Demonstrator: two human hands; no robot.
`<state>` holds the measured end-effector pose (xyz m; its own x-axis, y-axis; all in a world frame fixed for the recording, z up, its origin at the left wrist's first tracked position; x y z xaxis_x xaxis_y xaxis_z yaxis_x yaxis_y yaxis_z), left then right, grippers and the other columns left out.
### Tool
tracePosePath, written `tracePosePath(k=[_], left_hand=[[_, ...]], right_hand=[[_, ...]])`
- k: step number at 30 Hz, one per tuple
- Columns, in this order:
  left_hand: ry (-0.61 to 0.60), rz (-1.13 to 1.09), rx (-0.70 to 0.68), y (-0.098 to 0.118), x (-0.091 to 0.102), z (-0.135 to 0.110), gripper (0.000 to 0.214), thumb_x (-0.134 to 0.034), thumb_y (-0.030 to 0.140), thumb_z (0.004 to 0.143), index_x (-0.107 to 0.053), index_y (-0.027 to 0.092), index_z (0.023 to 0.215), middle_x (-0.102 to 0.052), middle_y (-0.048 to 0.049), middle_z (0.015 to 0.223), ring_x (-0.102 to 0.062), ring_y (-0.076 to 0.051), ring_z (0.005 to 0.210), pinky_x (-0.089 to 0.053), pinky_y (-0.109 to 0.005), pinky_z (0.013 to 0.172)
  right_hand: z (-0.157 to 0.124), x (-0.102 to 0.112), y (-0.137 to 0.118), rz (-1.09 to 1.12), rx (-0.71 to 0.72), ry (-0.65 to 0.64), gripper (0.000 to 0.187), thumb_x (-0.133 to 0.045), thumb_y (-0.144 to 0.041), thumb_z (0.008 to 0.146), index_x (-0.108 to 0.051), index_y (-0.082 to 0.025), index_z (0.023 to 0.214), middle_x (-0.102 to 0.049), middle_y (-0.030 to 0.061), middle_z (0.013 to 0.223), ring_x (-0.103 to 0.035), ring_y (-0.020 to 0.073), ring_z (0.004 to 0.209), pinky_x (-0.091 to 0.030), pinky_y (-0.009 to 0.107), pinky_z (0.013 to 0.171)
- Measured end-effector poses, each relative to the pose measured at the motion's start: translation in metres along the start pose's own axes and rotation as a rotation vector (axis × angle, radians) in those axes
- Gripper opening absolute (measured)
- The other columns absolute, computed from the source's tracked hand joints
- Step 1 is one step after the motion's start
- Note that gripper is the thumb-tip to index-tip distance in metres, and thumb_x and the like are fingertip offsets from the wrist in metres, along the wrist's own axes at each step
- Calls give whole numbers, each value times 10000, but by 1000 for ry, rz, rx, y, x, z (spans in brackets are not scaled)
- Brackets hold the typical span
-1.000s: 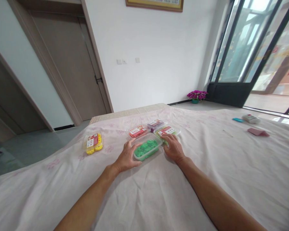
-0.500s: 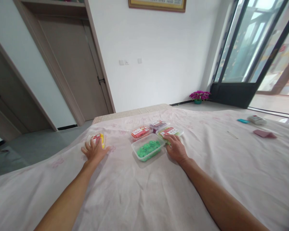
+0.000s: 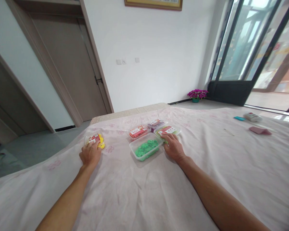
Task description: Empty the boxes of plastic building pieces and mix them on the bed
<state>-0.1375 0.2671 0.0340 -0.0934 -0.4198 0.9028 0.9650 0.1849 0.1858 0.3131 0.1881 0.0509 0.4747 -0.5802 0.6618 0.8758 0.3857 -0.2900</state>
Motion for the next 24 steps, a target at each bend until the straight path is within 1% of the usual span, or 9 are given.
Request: tracePosePath(k=[4, 6, 10, 14, 19, 21, 24], left_hand=[[128, 32, -37, 3, 13, -11, 370, -437, 415, 914, -628, 293, 1207, -557, -108, 1232, -484, -327, 1063, -445, -435, 828], [165, 50, -55, 2, 17, -12, 334, -459, 417, 912, -642, 267, 1147, -574, -111, 1152, -498, -313, 1017, -448, -393, 792], [168, 87, -121, 3, 19, -10, 278, -492, 413, 907, -632, 236, 1070, -589, -91, 1092, -518, -286, 971, -445, -348, 778], [163, 112, -185, 12, 21, -15, 253, -515, 409, 904, -610, 227, 1052, -591, -86, 1077, -533, -273, 965, -442, -336, 784], [128, 80, -272, 38, 28, -34, 206, -555, 393, 894, -586, 231, 1017, -603, -67, 1071, -553, -260, 964, -449, -319, 753], [107, 54, -317, 51, 32, -46, 195, -573, 388, 886, -581, 236, 1009, -609, -59, 1068, -559, -256, 966, -453, -317, 748], [91, -10, -409, 73, 37, -67, 183, -602, 350, 872, -575, 237, 1013, -614, -52, 1053, -562, -246, 968, -457, -320, 785]], right_hand=[[0, 1, -1, 9, 5, 0, 534, -505, 2, 677, -618, -239, 1140, -619, 63, 1177, -488, 253, 1140, -458, 410, 987], [0, 0, 1, 8, 5, 0, 541, -505, 2, 675, -616, -244, 1144, -616, 61, 1179, -488, 254, 1140, -460, 411, 983], [0, -1, 1, 6, 6, -3, 536, -504, -3, 684, -610, -238, 1154, -612, 64, 1179, -485, 250, 1145, -455, 401, 989], [0, -1, -1, 3, 3, -6, 519, -501, -7, 696, -609, -231, 1151, -610, 66, 1175, -482, 249, 1145, -448, 399, 997], [0, -2, -1, -9, 4, -8, 509, -503, -8, 702, -609, -228, 1149, -607, 69, 1167, -482, 252, 1136, -453, 396, 986], [0, -2, 0, -6, 6, -4, 523, -504, -4, 696, -606, -235, 1154, -609, 66, 1165, -484, 253, 1134, -453, 398, 986], [0, -2, 0, -4, 6, -3, 531, -503, -2, 691, -605, -243, 1154, -606, 62, 1176, -484, 253, 1141, -450, 398, 988]])
Point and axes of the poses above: each hand's wrist, its own z-axis towards the middle knuckle, its own x-axis out of the back of the hand, y = z × x, the point moved 9 cm from there along z, towards the middle knuckle
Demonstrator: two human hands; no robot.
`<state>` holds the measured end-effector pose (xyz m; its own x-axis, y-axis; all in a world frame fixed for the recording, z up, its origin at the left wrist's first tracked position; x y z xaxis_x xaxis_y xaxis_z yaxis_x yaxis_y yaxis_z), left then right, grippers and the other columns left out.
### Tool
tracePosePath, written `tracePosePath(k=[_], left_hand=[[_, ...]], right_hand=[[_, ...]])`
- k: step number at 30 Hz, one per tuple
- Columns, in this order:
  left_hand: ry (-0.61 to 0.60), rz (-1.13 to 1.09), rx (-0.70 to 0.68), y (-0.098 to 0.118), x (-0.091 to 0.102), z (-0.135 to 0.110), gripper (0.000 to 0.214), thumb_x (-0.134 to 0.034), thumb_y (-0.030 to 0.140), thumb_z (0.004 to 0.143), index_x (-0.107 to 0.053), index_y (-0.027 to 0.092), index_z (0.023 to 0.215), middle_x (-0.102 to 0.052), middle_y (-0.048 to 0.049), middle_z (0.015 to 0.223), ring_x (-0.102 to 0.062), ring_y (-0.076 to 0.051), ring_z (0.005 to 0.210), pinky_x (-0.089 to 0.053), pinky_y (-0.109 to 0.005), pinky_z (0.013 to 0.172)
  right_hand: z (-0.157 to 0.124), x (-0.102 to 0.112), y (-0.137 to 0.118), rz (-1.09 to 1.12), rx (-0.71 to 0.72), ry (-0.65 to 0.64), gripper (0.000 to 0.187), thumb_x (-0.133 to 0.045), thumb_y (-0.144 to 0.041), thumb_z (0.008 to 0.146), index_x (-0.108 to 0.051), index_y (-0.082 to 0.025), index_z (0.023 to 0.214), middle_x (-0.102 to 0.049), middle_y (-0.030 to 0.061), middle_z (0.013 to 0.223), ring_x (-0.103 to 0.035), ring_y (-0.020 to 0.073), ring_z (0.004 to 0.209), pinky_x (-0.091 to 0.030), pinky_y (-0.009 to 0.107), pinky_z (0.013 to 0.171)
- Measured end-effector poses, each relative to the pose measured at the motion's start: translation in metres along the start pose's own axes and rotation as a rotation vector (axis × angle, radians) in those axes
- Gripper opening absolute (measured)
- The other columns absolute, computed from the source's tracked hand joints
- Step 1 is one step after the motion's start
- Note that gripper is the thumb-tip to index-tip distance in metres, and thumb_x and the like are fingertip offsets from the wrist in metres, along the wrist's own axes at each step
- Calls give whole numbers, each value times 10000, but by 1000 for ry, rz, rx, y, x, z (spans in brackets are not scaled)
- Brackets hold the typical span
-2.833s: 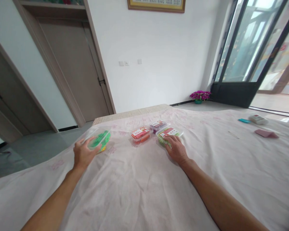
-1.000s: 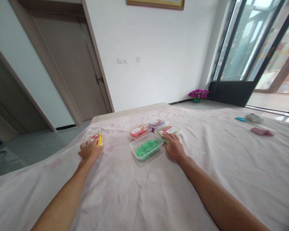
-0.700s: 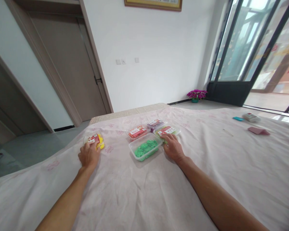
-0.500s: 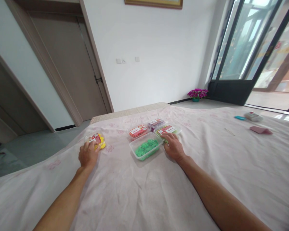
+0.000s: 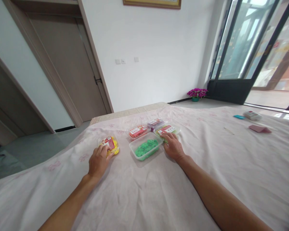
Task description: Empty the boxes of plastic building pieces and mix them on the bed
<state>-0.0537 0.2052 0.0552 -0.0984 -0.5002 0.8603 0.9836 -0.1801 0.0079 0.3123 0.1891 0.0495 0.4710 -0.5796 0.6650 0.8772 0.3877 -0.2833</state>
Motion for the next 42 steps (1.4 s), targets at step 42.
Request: tracePosePath(k=[42], left_hand=[[102, -442, -188, 44, 17, -37, 441, -575, 135, 784, -495, 244, 1204, -521, -78, 1283, -475, -249, 1250, -405, -411, 1081]], right_hand=[[-1, -1, 2, -57, -24, 5, 536, -504, -17, 705, -598, -245, 1180, -589, 53, 1244, -470, 255, 1181, -467, 380, 968]])
Point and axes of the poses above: each hand's wrist, its own z-axis towards the middle knuckle, its own x-axis out of the back of the hand, y = z × x, the point moved 9 cm from there along z, towards the middle knuckle
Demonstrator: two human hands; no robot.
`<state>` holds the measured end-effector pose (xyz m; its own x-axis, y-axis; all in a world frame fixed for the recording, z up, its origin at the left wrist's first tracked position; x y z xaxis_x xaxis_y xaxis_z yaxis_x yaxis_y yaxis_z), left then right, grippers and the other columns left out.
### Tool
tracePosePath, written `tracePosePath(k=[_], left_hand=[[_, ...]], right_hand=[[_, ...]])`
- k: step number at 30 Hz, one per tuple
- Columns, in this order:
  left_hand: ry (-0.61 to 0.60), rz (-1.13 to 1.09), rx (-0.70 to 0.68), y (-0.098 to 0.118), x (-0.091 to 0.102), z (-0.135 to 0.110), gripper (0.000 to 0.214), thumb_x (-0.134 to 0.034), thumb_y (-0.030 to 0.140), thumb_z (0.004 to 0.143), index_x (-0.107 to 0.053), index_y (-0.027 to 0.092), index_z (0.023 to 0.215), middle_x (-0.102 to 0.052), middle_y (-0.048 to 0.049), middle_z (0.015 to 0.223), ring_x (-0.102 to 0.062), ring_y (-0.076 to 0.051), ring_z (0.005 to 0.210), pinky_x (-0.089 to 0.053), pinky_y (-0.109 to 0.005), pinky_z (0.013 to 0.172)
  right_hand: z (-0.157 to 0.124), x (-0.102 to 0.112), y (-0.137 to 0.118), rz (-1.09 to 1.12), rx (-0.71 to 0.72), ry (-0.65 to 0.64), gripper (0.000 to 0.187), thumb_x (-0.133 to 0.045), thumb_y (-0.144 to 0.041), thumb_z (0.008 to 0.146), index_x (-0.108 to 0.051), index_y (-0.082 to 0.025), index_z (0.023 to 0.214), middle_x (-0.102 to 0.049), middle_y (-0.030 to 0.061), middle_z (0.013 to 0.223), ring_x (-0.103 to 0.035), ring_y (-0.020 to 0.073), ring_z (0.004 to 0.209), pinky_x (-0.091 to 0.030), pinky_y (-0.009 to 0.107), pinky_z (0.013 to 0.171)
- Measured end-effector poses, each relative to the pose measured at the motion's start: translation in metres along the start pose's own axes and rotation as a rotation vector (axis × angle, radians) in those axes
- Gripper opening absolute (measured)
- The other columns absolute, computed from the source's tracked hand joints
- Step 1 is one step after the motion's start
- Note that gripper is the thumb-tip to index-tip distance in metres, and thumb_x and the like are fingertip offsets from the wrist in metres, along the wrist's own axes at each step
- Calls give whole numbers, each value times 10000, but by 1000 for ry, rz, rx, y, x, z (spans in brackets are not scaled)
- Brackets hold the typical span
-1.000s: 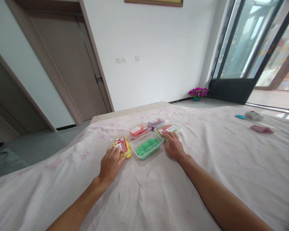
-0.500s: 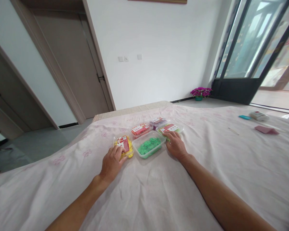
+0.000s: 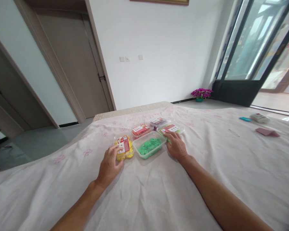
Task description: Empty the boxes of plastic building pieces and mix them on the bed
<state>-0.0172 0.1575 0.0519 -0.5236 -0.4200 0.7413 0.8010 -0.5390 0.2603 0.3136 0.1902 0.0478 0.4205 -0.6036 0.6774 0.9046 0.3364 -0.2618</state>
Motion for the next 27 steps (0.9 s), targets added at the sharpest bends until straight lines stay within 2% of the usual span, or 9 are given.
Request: tracePosePath(k=[4, 8, 12, 15, 20, 24, 27], left_hand=[[-9, -26, -1, -6, -4, 0, 520, -554, 81, 739, -483, 230, 1232, -488, -89, 1328, -443, -266, 1290, -388, -449, 1102], [49, -42, -20, -11, -1, -1, 562, -498, 20, 708, -479, 209, 1237, -463, -106, 1348, -424, -273, 1308, -370, -478, 1116], [81, -44, 100, -36, -2, -7, 621, -443, -14, 687, -468, 209, 1266, -452, -107, 1332, -419, -269, 1310, -408, -477, 1089], [22, -104, 183, -51, -11, -13, 607, -451, 13, 716, -463, 223, 1286, -430, -98, 1339, -420, -263, 1315, -453, -446, 1046], [-38, -194, 203, -48, -23, -17, 670, -480, 28, 728, -402, 245, 1358, -474, -85, 1309, -476, -236, 1263, -462, -398, 1023], [-47, -165, 242, -46, -24, -17, 661, -487, 41, 749, -394, 251, 1369, -509, -84, 1281, -542, -226, 1180, -488, -378, 971], [-39, -144, 237, -42, -22, -16, 641, -485, 45, 761, -399, 246, 1363, -516, -87, 1283, -538, -230, 1199, -479, -383, 986]], right_hand=[[0, 5, 1, -33, -28, 24, 549, -503, -14, 695, -597, -234, 1189, -587, 51, 1259, -475, 256, 1164, -473, 369, 949], [0, 10, 4, -75, -60, 70, 576, -492, -9, 687, -588, -222, 1214, -571, 55, 1285, -471, 258, 1163, -463, 375, 961], [0, 15, 13, -124, -117, 124, 570, -486, -15, 694, -588, -209, 1220, -549, 70, 1304, -455, 267, 1173, -434, 398, 1005], [0, 13, 16, -136, -93, 121, 532, -490, -15, 692, -619, -221, 1165, -573, 66, 1255, -453, 265, 1159, -414, 401, 1027], [0, 9, 17, -144, -59, 126, 538, -489, -12, 683, -624, -220, 1161, -578, 72, 1226, -448, 258, 1157, -392, 396, 1044], [-1, 7, 18, -141, -60, 121, 539, -485, -10, 688, -624, -209, 1170, -579, 76, 1223, -441, 257, 1171, -383, 394, 1059], [-1, 7, 19, -138, -63, 122, 546, -484, -8, 683, -626, -210, 1170, -585, 73, 1215, -437, 257, 1171, -381, 393, 1061]])
Point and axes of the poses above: each hand's wrist, its own z-axis towards the middle knuckle, its own x-axis out of the back of the hand, y = z × x, the point moved 9 cm from there along z, towards the middle knuckle
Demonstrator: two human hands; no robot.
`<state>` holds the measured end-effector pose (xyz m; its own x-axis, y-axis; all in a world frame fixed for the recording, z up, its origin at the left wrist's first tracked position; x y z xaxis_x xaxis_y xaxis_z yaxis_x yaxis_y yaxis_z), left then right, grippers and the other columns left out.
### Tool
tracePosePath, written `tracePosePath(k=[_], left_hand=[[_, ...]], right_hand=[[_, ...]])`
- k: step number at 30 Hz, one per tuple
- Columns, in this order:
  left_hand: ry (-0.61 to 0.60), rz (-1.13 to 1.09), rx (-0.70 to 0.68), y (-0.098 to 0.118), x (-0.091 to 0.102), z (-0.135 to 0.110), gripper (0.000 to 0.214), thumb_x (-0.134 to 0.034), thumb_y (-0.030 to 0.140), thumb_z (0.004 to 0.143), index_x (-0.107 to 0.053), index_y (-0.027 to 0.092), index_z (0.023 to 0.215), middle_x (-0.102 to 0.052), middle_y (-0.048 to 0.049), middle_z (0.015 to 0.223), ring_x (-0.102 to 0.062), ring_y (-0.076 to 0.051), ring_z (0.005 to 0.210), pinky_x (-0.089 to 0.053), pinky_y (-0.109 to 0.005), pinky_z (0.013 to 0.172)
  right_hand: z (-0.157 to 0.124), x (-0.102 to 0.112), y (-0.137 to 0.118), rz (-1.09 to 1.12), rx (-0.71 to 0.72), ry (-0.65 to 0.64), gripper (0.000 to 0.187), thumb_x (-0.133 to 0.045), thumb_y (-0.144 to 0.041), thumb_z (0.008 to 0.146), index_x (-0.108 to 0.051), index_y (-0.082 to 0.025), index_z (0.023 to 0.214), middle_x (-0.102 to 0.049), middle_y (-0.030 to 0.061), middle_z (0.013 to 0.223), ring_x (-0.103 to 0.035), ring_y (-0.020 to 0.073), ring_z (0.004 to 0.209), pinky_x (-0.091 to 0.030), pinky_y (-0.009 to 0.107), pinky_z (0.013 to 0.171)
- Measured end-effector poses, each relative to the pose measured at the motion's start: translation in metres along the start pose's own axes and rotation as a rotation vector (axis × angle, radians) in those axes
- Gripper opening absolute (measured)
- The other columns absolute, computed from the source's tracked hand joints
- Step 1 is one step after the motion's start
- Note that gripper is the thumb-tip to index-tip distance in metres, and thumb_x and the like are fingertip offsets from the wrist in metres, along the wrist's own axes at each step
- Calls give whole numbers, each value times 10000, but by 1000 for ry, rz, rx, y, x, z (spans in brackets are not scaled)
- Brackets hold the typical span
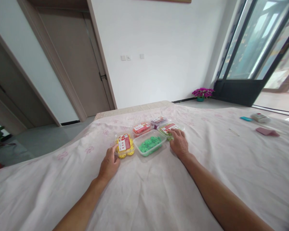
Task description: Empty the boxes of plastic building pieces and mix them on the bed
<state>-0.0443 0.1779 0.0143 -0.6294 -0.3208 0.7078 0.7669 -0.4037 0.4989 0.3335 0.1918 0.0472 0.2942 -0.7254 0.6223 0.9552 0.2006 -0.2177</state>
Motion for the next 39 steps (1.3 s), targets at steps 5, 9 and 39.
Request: tracePosePath(k=[5, 9, 39], left_hand=[[6, 34, 18, 3, 1, 0, 625, -466, 40, 779, -389, 226, 1370, -527, -100, 1285, -539, -236, 1209, -478, -388, 983], [-2, 58, 55, 2, 0, 0, 622, -468, 35, 770, -398, 213, 1362, -542, -106, 1280, -562, -234, 1186, -488, -378, 966], [96, 11, -108, 11, 10, -2, 420, -582, 258, 885, -522, 265, 1301, -397, -81, 1471, -434, -239, 1356, -408, -422, 1113]], right_hand=[[0, 1, 0, -2, 4, -8, 553, -484, -11, 672, -623, -210, 1168, -581, 68, 1216, -433, 256, 1168, -388, 380, 1049], [0, 1, 0, -11, 6, -13, 550, -480, -8, 674, -618, -218, 1164, -583, 63, 1207, -432, 251, 1158, -391, 375, 1034], [-23, 11, -121, 119, 544, -285, 427, -547, -325, 930, -545, -273, 1354, -582, 63, 1366, -478, 247, 1283, -382, 417, 1041]])
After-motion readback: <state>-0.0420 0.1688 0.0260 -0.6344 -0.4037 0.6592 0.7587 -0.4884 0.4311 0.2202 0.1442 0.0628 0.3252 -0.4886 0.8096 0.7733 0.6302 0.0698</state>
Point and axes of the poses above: each hand's wrist, its own z-axis towards the middle knuckle, its own x-axis out of the back of the hand, y = z × x, the point moved 9 cm from there along z, towards the middle knuckle
